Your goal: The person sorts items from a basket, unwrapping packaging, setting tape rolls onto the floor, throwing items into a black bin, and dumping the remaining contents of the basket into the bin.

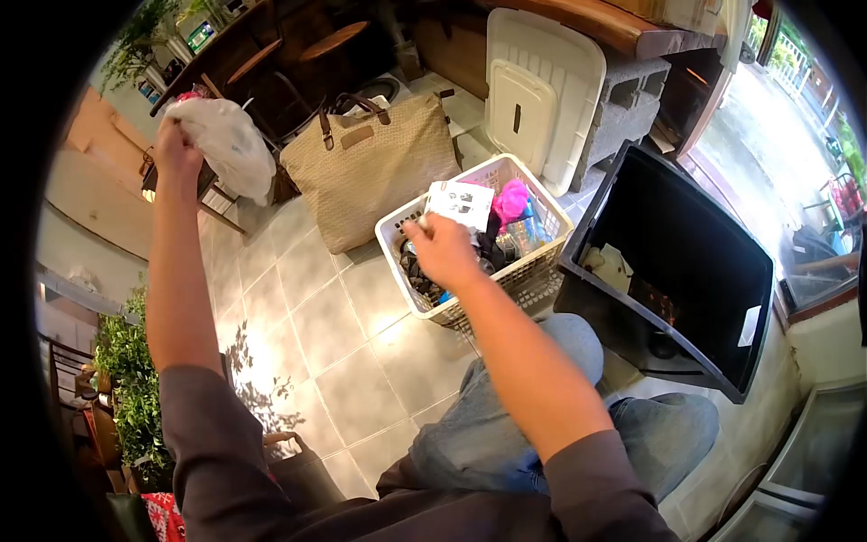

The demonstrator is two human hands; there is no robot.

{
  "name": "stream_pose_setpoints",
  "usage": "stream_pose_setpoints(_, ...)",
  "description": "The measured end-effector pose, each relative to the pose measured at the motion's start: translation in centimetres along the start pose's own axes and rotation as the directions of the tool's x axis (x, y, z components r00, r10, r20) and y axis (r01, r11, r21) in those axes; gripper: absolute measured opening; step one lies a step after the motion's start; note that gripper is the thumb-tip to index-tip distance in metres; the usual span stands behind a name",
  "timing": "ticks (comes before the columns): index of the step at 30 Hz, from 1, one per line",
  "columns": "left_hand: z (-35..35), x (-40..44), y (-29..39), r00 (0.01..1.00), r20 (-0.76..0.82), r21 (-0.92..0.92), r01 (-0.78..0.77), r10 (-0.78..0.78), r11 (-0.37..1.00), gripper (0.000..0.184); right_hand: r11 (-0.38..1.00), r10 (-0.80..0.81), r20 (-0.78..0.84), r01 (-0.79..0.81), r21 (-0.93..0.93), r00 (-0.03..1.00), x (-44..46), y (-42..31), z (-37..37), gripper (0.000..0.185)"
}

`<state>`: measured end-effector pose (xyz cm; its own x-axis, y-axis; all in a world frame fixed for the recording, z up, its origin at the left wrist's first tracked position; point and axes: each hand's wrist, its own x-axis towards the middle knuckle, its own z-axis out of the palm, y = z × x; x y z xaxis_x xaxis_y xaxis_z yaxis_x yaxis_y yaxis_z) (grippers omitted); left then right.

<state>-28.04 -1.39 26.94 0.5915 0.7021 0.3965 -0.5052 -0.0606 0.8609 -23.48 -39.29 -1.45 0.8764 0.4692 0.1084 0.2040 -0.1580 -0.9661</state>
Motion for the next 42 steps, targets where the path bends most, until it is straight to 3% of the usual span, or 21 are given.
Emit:
stream_pose_setpoints(2,0.4,0.7,-0.7,0.997,0.013,0.152,0.068,-0.071,0.986,0.017,0.986,-0.010,-0.049,0.002,-0.164,0.999,-0.1,-0.6,-3.0,0.041)
stream_pose_setpoints(4,3.9,-0.9,-1.4,0.918,0.364,0.244,0.069,-0.157,0.967,0.019,0.825,-0.148,-0.052,0.094,-0.557,0.988,-1.2,0.7,-4.8,0.033)
stream_pose_setpoints(8,23.1,-16.8,-1.4,0.873,0.460,0.028,-0.198,0.163,0.980,0.023,0.932,-0.123,-0.214,0.039,-0.360,0.969,-2.5,3.8,-4.0,0.024)
stream_pose_setpoints(11,29.8,-24.4,-4.5,0.656,0.752,0.348,-0.313,-0.064,0.884,0.022,0.928,-0.268,-0.284,0.167,-0.334,0.921,-2.5,4.5,-5.1,0.021)
stream_pose_setpoints(12,34.3,-27.2,-9.1,0.539,0.656,-0.250,-0.506,0.528,0.826,0.027,0.916,-0.316,-0.295,0.208,-0.342,0.902,-2.7,4.6,-5.7,0.020)
stream_pose_setpoints(14,37.3,-32.5,-13.8,0.306,0.946,0.061,-0.484,0.104,0.873,0.051,0.805,-0.443,-0.201,0.290,-0.517,0.873,-2.3,4.7,-7.4,0.020)
stream_pose_setpoints(15,36.6,-33.9,-17.1,0.196,0.974,0.041,-0.654,0.117,0.755,0.055,0.735,-0.503,-0.153,0.328,-0.594,0.851,-2.1,4.8,-8.2,0.020)
stream_pose_setpoints(17,36.1,-33.3,-17.6,0.093,0.994,0.105,-0.617,-0.061,0.780,0.060,0.860,-0.452,-0.256,0.342,-0.379,0.854,-2.2,5.1,-9.5,0.021)
stream_pose_setpoints(18,35.2,-30.5,-16.7,0.050,0.972,0.229,-0.400,-0.229,0.888,0.060,0.961,-0.275,-0.296,0.269,-0.063,0.915,-2.8,4.4,-10.3,0.021)
stream_pose_setpoints(21,29.2,-24.6,-23.6,0.591,0.768,0.267,0.056,-0.248,0.962,0.038,0.997,-0.047,-0.430,0.018,-0.073,0.902,-2.0,4.2,-10.6,0.019)
stream_pose_setpoints(23,21.8,-21.3,-31.0,0.734,0.586,0.590,-0.094,-0.344,0.802,0.023,0.999,-0.016,-0.419,0.001,-0.038,0.908,-2.0,3.5,-11.0,0.018)
stream_pose_setpoints(25,13.8,-21.3,-37.5,0.694,0.571,0.723,-0.171,-0.440,0.669,0.033,0.995,-0.086,-0.409,0.102,0.018,0.909,-1.8,3.2,-10.2,0.016)
stream_pose_setpoints(26,13.4,-23.2,-34.9,0.580,0.406,0.850,0.044,-0.706,0.525,0.041,0.987,-0.123,-0.404,0.154,0.045,0.906,-1.8,2.8,-9.5,0.016)
stream_pose_setpoints(27,11.4,-24.5,-36.2,0.611,0.646,0.716,-0.275,-0.458,0.642,0.046,0.983,-0.134,-0.266,0.163,0.090,0.955,-2.5,1.8,-8.8,0.012)
stream_pose_setpoints(28,8.9,-25.3,-38.9,0.526,0.832,0.501,-0.572,-0.178,0.650,0.052,0.893,-0.436,-0.236,0.451,0.011,0.869,-2.7,2.1,-7.5,0.011)
stream_pose_setpoints(31,5.4,-27.3,-44.6,0.818,0.487,0.803,-0.282,-0.306,0.525,0.055,0.790,-0.613,0.031,0.612,0.040,0.790,-5.1,-0.5,-3.9,0.010)
stream_pose_setpoints(32,2.8,-26.5,-50.1,0.846,0.355,0.754,-0.007,-0.398,0.657,0.046,0.770,-0.638,0.042,0.636,0.054,0.769,-5.4,-1.0,-3.2,0.008)
stream_pose_setpoints(34,3.1,-24.6,-49.8,0.719,0.024,0.332,0.649,-0.694,0.684,0.036,0.821,-0.560,0.228,0.570,0.023,0.797,-5.7,-1.7,-4.2,0.007)
stream_pose_setpoints(35,3.7,-23.7,-49.3,0.678,-0.137,0.227,0.731,-0.723,0.643,0.025,0.842,-0.511,0.318,0.539,0.001,0.798,-5.6,-1.9,-4.7,0.008)
stream_pose_setpoints(40,7.8,-21.4,-48.4,0.511,-0.011,0.613,0.682,-0.859,0.398,0.021,0.891,-0.364,0.534,0.453,-0.040,0.763,-5.1,-1.5,-4.9,0.013)
stream_pose_setpoints(42,9.1,-20.7,-49.1,0.712,-0.018,0.740,0.482,-0.702,0.470,0.020,0.911,-0.305,0.580,0.410,-0.053,0.755,-5.1,-1.2,-5.2,0.014)
